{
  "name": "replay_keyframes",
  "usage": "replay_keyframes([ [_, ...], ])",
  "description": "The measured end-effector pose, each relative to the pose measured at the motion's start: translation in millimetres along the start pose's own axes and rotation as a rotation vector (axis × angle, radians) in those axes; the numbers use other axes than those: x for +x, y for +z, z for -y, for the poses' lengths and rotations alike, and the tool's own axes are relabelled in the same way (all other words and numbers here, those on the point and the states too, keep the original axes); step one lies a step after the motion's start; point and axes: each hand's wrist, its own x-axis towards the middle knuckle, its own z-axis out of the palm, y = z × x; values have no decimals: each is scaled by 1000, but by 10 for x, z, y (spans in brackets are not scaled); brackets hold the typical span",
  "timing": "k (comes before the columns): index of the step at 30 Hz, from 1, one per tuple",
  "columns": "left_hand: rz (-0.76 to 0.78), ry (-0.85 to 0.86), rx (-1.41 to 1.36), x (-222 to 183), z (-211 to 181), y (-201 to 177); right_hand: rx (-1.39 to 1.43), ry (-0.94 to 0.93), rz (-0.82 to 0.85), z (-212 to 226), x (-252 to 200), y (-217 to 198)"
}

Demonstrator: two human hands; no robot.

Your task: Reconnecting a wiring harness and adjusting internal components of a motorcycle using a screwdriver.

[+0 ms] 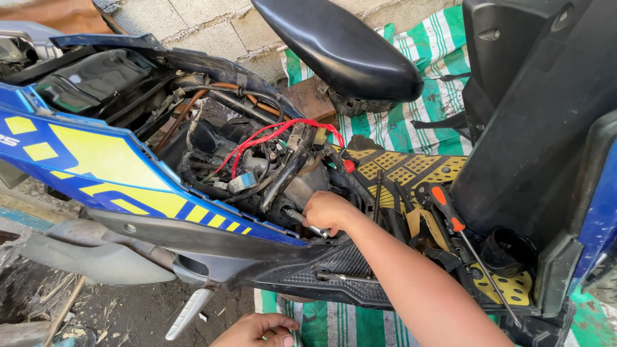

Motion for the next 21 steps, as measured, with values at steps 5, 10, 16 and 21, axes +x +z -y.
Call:
replay_keyframes([
  [5, -1, 1, 50, 57, 89, -30, 18, -8, -1, -10, 83, 10],
  [10, 27, 69, 1, 63, 155, -33, 13, 0, 24, 42, 85, -5],
  [16, 6, 64, 68, 50, 178, -44, 13, -47, -28, -77, 436, 80],
  [21, 1, 5, 54, -26, 76, -18, 163, -22, -31, -77, 488, 97],
])
